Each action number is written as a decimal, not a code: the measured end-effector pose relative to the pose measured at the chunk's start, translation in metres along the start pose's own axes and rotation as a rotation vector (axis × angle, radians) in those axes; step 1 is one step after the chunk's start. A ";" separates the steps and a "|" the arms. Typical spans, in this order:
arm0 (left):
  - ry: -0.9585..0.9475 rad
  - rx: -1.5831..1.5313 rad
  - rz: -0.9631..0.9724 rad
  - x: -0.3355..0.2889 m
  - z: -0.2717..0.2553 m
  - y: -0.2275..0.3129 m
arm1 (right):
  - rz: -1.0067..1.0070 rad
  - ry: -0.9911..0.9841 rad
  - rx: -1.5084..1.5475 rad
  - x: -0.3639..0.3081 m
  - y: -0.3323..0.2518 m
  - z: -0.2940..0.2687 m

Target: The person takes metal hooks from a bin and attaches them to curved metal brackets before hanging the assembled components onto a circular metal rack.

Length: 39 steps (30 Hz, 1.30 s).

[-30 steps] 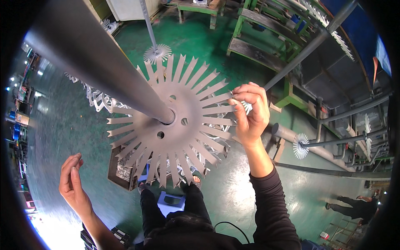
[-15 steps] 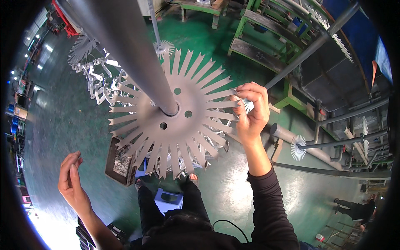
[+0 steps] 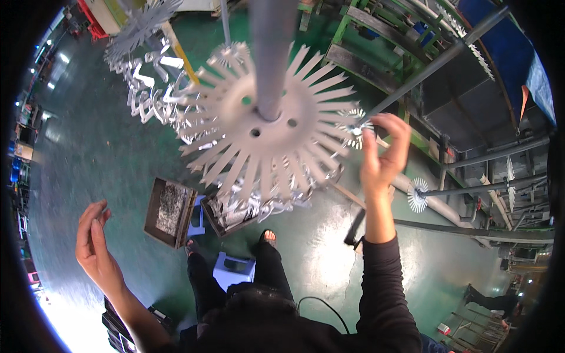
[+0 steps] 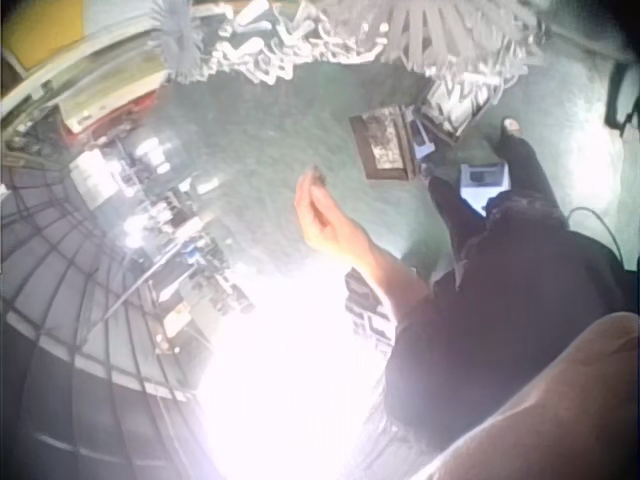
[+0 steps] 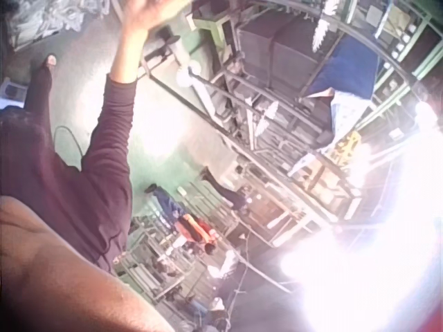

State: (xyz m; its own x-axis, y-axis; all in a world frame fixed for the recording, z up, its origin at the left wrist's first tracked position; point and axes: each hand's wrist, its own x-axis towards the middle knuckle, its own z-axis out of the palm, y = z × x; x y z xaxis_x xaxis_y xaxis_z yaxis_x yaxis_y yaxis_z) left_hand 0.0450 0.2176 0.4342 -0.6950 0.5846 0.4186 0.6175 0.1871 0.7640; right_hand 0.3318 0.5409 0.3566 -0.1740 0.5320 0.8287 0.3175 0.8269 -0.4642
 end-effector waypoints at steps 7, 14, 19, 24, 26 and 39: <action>0.055 -0.080 -0.030 -0.002 -0.058 -0.074 | -0.171 0.179 -0.011 -0.063 -0.097 -0.066; -0.121 -0.188 -0.310 -0.029 -0.116 -0.206 | -0.077 -0.868 0.281 -0.213 -0.248 0.068; -0.483 -0.145 -0.470 -0.082 -0.113 -0.310 | 0.139 -1.265 0.238 -0.349 -0.249 0.155; -0.896 -0.291 -0.483 -0.161 -0.018 -0.416 | 0.203 -1.262 -0.087 -0.454 -0.165 0.195; -0.999 -0.294 -0.423 -0.193 0.036 -0.460 | 0.187 -1.248 -0.147 -0.487 -0.124 0.197; -0.996 0.034 -0.269 -0.348 0.372 -0.561 | 0.117 -0.998 -0.086 -0.547 -0.077 0.162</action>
State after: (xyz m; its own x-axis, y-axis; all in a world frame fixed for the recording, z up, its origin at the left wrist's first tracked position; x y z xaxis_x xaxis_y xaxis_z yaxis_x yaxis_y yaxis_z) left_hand 0.0775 0.2031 -0.3230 -0.2012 0.9059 -0.3726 0.5075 0.4217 0.7514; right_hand 0.2513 0.2160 -0.1118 -0.8261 0.5505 0.1206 0.4414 0.7650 -0.4690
